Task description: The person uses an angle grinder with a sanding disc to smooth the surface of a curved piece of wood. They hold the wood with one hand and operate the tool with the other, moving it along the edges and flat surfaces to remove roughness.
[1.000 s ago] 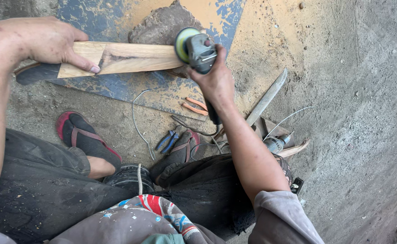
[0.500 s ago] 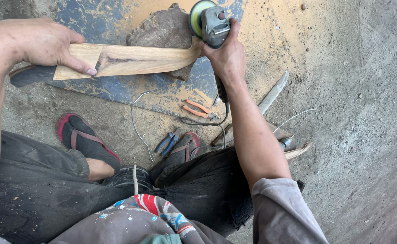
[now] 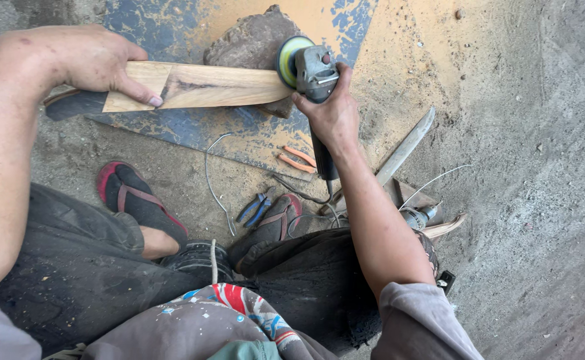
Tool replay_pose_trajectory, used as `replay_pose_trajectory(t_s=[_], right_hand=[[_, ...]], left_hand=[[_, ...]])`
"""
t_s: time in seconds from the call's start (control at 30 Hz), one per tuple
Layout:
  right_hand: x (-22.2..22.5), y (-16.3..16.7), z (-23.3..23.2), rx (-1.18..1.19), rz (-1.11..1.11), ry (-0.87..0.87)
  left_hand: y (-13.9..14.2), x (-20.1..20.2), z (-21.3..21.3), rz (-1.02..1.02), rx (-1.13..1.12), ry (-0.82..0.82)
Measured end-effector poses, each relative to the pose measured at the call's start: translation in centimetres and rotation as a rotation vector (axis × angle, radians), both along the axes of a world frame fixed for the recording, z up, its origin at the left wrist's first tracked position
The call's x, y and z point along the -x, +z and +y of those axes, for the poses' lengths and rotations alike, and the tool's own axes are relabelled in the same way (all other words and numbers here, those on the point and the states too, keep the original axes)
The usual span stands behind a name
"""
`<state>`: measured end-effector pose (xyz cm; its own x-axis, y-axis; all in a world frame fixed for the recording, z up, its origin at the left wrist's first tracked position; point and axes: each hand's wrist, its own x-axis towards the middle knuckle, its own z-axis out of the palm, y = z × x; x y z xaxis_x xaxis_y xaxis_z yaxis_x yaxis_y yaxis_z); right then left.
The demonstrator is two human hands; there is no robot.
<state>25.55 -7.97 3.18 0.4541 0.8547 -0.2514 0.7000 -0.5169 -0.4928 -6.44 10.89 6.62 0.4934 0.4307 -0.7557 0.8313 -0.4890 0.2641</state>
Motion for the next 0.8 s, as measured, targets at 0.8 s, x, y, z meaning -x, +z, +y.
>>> replay_pose_trajectory(t_s=[0.8], right_hand=[[2.5, 2.0, -0.1, 0.156, 0.007, 0.004]], left_hand=[[-1.1, 0.2, -0.6, 0.04, -0.076, -0.008]])
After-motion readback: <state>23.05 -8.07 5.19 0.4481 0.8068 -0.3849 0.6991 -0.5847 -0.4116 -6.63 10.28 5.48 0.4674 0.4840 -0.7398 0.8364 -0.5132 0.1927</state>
